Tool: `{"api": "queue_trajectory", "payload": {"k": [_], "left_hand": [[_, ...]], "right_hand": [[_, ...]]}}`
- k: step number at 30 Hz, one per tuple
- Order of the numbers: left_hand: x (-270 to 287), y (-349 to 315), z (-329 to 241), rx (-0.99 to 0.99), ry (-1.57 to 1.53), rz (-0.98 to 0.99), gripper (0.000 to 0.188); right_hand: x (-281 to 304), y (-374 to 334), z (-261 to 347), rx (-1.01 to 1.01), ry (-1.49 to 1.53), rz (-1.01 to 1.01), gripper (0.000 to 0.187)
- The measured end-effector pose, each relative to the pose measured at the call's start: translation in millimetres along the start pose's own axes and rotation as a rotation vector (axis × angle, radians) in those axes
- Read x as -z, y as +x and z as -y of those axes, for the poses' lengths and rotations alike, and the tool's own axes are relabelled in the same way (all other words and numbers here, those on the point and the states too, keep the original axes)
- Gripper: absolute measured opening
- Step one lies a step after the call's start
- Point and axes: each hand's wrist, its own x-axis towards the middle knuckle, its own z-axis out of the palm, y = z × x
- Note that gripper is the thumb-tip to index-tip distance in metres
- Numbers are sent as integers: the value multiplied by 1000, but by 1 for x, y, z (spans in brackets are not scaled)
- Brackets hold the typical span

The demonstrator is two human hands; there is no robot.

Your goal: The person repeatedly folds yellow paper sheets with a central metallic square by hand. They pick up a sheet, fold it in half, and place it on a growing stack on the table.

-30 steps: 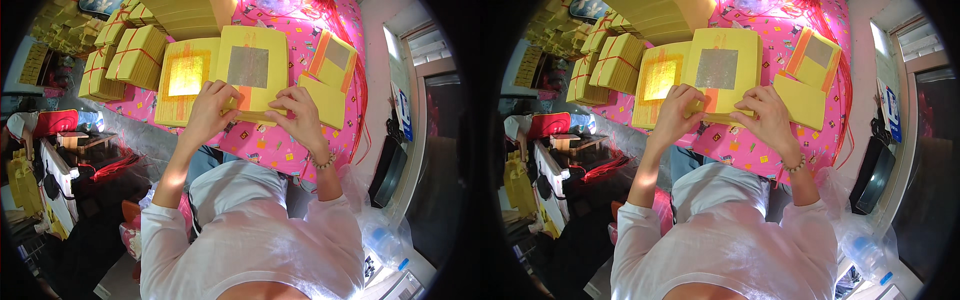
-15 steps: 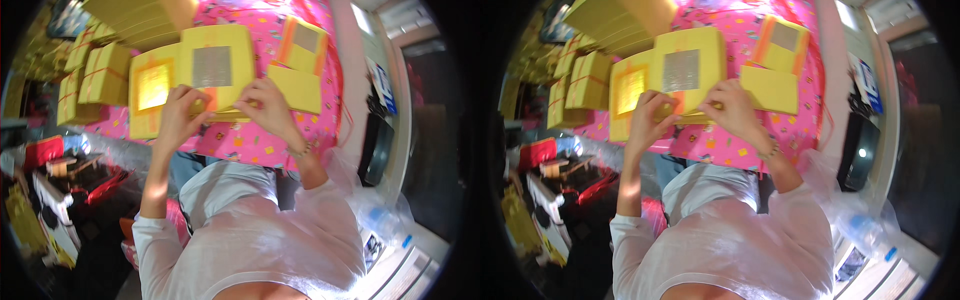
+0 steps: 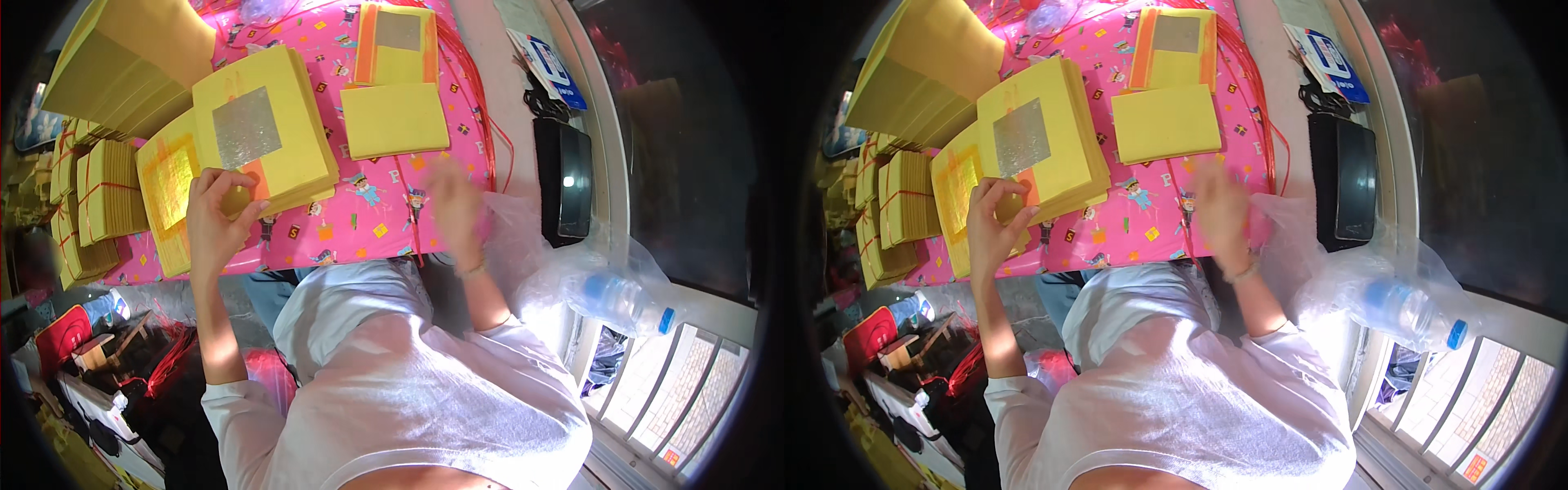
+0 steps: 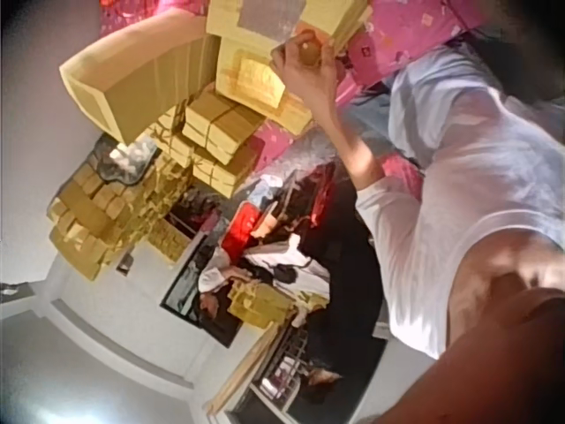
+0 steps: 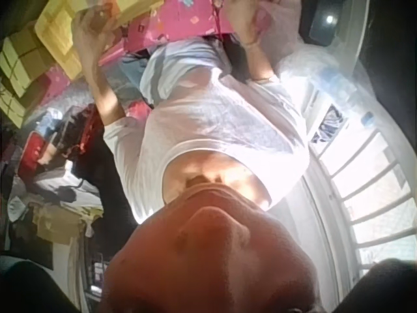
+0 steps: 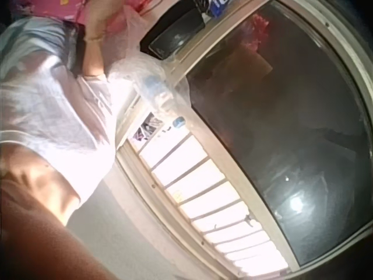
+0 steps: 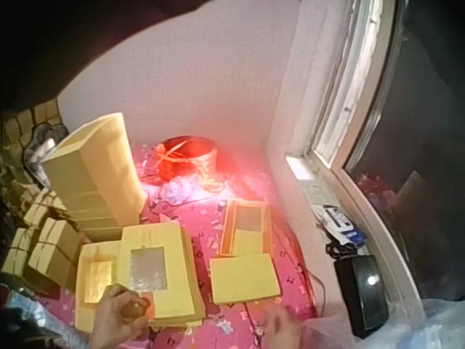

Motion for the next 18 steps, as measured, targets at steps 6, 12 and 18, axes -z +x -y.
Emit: {"api": "queue_trajectory", "payload": {"k": [6,12,18], "left_hand": [[2,0,1,32,-26,23,28],[3,-1,5,-1,-44,-8,32],[39,-10,-110,-124,-1207,-631,43]], "right_hand": [[-7,11,45,217,148,22,37],[-18,14,32,114,489,-148,14],[125,58,99,316,1221,-785,15]]}}
